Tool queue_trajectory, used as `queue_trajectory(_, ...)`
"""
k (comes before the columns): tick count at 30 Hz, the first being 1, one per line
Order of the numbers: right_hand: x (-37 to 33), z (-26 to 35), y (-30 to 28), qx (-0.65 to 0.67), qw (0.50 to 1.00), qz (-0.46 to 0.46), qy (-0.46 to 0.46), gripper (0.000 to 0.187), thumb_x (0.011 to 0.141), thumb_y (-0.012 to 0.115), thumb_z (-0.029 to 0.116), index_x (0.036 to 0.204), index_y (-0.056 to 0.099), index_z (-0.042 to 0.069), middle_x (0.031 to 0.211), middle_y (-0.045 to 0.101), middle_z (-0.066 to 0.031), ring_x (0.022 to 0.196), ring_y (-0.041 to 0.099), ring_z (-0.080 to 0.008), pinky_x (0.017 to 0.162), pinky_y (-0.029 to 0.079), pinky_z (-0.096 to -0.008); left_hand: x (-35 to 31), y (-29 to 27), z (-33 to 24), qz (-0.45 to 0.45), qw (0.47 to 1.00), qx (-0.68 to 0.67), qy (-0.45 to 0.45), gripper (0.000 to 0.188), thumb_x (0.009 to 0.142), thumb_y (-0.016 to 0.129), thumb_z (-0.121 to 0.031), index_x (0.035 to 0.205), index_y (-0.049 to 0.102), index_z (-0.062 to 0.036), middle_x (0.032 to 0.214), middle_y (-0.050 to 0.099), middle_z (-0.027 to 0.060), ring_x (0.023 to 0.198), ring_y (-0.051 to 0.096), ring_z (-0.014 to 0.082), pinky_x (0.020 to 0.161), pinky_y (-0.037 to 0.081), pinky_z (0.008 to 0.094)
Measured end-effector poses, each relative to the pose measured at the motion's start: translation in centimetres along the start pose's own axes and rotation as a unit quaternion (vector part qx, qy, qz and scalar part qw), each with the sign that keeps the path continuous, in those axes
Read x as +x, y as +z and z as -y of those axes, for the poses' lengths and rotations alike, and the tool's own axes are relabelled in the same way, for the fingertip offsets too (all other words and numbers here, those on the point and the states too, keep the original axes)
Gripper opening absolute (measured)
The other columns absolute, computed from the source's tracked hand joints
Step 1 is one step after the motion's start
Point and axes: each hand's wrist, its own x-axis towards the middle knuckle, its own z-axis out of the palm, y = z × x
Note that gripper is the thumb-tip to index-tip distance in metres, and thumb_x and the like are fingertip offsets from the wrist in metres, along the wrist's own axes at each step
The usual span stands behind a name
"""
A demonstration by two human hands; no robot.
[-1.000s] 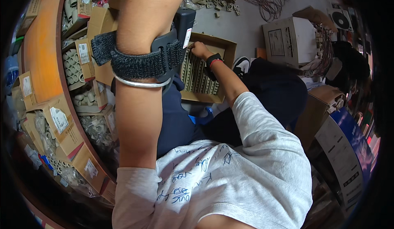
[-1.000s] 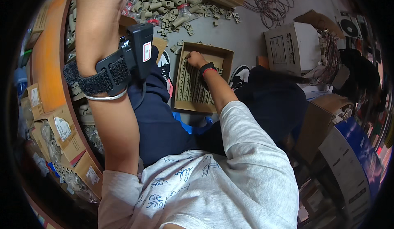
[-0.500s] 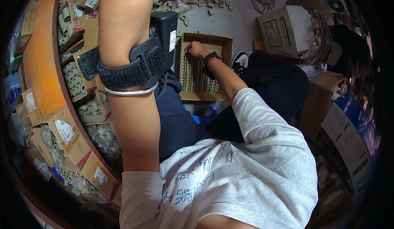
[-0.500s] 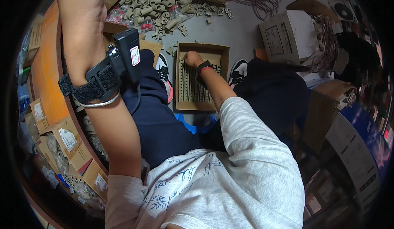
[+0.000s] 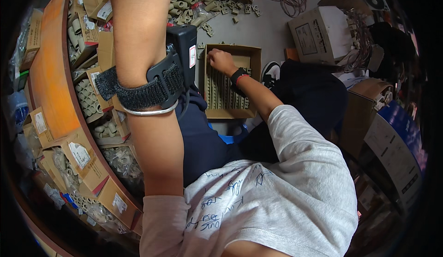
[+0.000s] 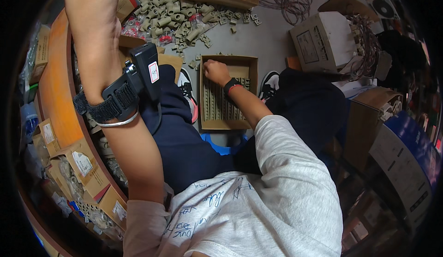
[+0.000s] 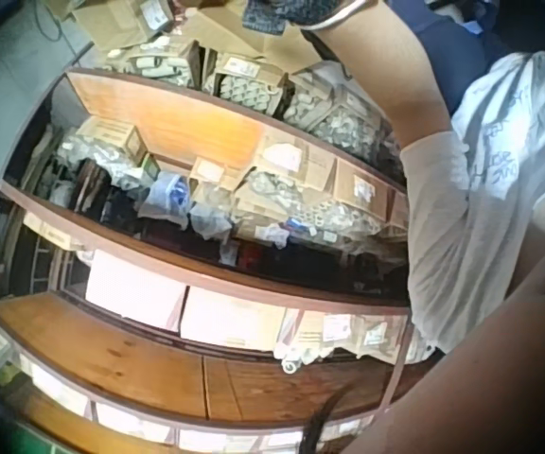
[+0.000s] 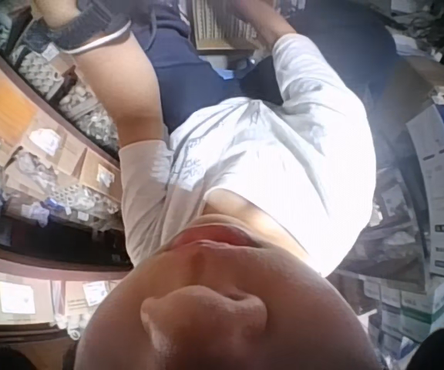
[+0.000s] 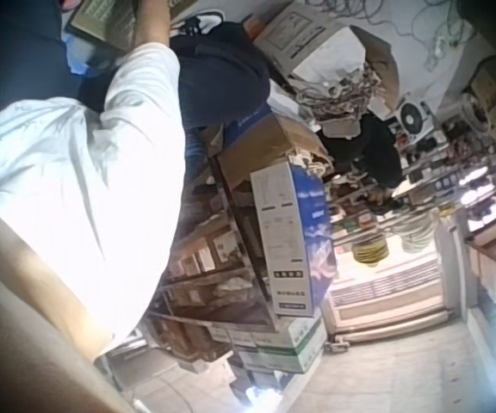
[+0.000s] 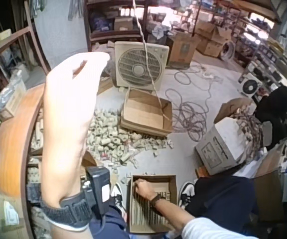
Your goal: The person picks up electrical components and wires from boxes on the floor and assembles them by hand before placing the completed parts into a partitioned cardboard box.
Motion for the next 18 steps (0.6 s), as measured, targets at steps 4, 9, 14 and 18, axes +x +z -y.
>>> queue_trajectory(4,1.5,1.1,-3.0,0.054,0.990,-0.073,-0.108,0.007,0.074,0.055,0.008,0.077,0.061,0.007,0.078,0.059,-0.0097,0.074,0.059,-0.0309,0.065,0.049,-0.0396,-0.1,-0.4,-0.2,-0.006,0.999,0.029,0.024,0.023,0.089,0.057,-0.015,0.098,0.065,0.0041,0.090,0.066,0.0071,0.084,0.057,0.0116,0.077,0.043,0.0237)
queue_trajectory(9,5.2,0.7,-4.6,0.071,0.984,-0.149,-0.061,0.014,0.076,0.053,0.005,0.086,0.063,0.008,0.081,0.058,-0.0100,0.080,0.059,-0.0302,0.067,0.048,-0.0403,0.2,-0.3,0.2,-0.011,0.999,0.032,0.018,0.020,0.089,0.056,-0.012,0.098,0.064,0.0031,0.088,0.064,0.0061,0.082,0.056,0.0112,0.075,0.043,0.0236)
queue_trajectory(14,10.0,-5.9,-2.9,0.002,0.995,0.039,0.089,0.036,0.078,0.054,0.019,0.112,0.062,0.010,0.110,0.053,-0.0214,0.094,0.056,-0.0389,0.087,0.046,-0.0425,0.6,1.7,0.2,-0.020,1.000,-0.002,0.002,0.016,0.088,0.056,-0.010,0.098,0.063,0.0019,0.085,0.062,0.0047,0.078,0.054,0.0104,0.072,0.043,0.0233)
queue_trajectory(18,14.9,-2.4,-0.2,-0.014,0.985,0.169,0.042,0.041,0.077,0.055,0.024,0.116,0.062,0.011,0.121,0.050,-0.0242,0.105,0.054,-0.0413,0.092,0.045,-0.0430,0.8,0.5,0.2,-0.032,0.999,0.015,-0.014,0.014,0.088,0.056,-0.008,0.097,0.063,0.0009,0.082,0.060,0.0036,0.076,0.053,0.0098,0.069,0.043,0.0230)
